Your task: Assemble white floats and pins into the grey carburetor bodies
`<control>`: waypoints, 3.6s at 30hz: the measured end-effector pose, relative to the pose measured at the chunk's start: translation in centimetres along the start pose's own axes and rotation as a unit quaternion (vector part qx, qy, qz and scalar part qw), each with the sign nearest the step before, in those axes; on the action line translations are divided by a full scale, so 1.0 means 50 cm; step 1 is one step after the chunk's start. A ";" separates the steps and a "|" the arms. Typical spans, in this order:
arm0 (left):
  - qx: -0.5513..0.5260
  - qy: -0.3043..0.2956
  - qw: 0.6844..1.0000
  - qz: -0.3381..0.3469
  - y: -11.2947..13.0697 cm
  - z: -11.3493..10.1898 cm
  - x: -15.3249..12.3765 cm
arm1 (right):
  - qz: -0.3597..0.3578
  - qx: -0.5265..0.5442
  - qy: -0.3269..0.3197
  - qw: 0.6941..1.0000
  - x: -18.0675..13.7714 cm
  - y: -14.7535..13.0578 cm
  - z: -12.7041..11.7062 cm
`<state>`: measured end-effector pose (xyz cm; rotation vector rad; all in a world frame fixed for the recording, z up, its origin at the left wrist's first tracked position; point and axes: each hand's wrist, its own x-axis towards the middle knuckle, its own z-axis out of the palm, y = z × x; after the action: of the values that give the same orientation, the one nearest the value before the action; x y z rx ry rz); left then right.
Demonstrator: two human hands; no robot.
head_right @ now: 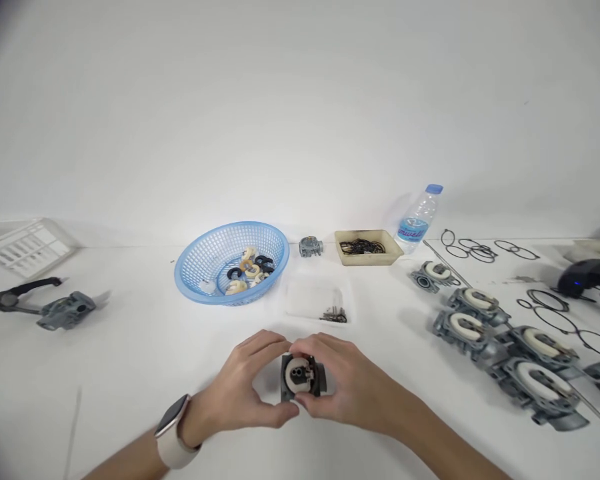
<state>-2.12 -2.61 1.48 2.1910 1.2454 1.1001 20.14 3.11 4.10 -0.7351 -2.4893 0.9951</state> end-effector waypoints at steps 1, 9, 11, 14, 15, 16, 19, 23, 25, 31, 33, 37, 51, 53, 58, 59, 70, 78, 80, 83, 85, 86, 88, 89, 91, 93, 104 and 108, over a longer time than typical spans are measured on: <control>0.000 0.009 1.000 0.008 0.002 0.000 -0.001 | -0.005 0.000 0.001 1.000 -0.001 0.001 0.002; 0.008 0.011 1.000 0.022 -0.003 0.006 -0.007 | -0.020 -0.001 0.057 0.998 -0.003 0.030 -0.061; 0.011 0.015 1.000 0.021 -0.005 0.009 -0.008 | 0.013 -0.032 0.116 0.993 0.001 0.060 -0.091; 0.039 0.025 0.998 0.037 -0.006 0.012 -0.008 | 0.097 -0.139 0.121 0.978 0.016 0.104 -0.126; 0.055 0.028 0.997 0.047 -0.006 0.013 -0.008 | 0.110 -0.169 0.101 0.974 0.023 0.115 -0.133; 0.073 0.030 0.995 0.059 -0.006 0.013 -0.007 | 0.113 -0.191 0.075 0.972 0.032 0.124 -0.138; 0.122 0.025 0.989 0.085 -0.004 0.013 -0.003 | 0.090 -0.230 -0.006 0.969 0.064 0.136 -0.143; 0.152 0.021 0.984 0.085 0.001 0.018 0.000 | 0.073 -0.273 -0.108 0.953 0.116 0.135 -0.149; 0.156 0.030 0.984 0.084 0.002 0.023 0.001 | 0.072 -0.288 -0.147 0.944 0.141 0.130 -0.155; 0.139 0.044 0.987 0.064 0.002 0.035 0.001 | 0.091 -0.319 -0.223 0.917 0.183 0.116 -0.152; 0.133 0.044 0.989 0.056 0.002 0.037 0.000 | 0.098 -0.329 -0.230 0.910 0.185 0.116 -0.143; 0.128 0.037 0.990 0.050 0.004 0.037 -0.001 | 0.110 -0.350 -0.220 0.904 0.184 0.121 -0.128; 0.113 0.022 0.992 0.044 0.001 0.035 -0.003 | 0.107 -0.336 -0.174 0.920 0.169 0.116 -0.174; 0.110 0.019 0.993 0.040 0.000 0.038 -0.005 | 0.100 -0.334 -0.191 0.918 0.166 0.117 -0.167; 0.106 0.017 0.994 0.035 -0.002 0.040 -0.005 | 0.094 -0.336 -0.205 0.915 0.174 0.125 -0.135; 0.105 0.018 0.994 0.035 -0.002 0.039 -0.004 | 0.094 -0.336 -0.203 0.915 0.176 0.127 -0.130; 0.102 0.021 0.994 0.032 0.000 0.038 -0.004 | 0.101 -0.237 -0.164 0.952 0.170 0.126 -0.169; 0.100 0.020 0.994 0.029 0.000 0.037 -0.006 | 0.091 -0.058 -0.091 0.990 0.126 0.085 -0.181; 0.099 0.011 0.995 0.026 0.000 0.035 -0.007 | 0.087 -0.007 -0.078 0.993 0.098 0.063 -0.161; 0.107 0.002 0.994 0.029 0.000 0.033 -0.007 | 0.084 0.055 -0.050 0.994 0.055 0.038 -0.111; 0.113 0.004 0.993 0.034 0.002 0.032 -0.007 | 0.091 0.110 -0.004 0.990 0.034 0.033 -0.073; 0.113 0.008 0.993 0.035 0.003 0.032 -0.007 | 0.098 0.141 0.022 0.985 0.026 0.035 -0.056; 0.109 0.017 0.993 0.035 0.005 0.032 -0.006 | 0.113 0.197 0.060 0.972 0.018 0.045 -0.030; 0.106 0.020 0.993 0.035 0.006 0.032 -0.005 | 0.119 0.217 0.066 0.967 0.016 0.052 -0.021; 0.106 0.023 0.993 0.038 0.009 0.032 -0.004 | 0.126 0.247 0.067 0.959 0.016 0.064 -0.012; 0.107 0.023 0.993 0.043 0.010 0.031 -0.003 | 0.135 0.275 0.061 0.950 0.016 0.070 -0.010; 0.104 0.013 0.993 0.056 0.004 0.026 -0.002 | 0.164 0.316 0.070 0.932 0.015 0.062 -0.002; 0.108 0.010 0.993 0.050 0.004 0.026 -0.003 | 0.170 0.358 0.057 0.916 0.016 0.068 -0.001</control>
<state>-1.04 -2.75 0.74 2.4322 1.3295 1.0711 20.66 5.70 1.80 -0.9377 -1.7073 1.7805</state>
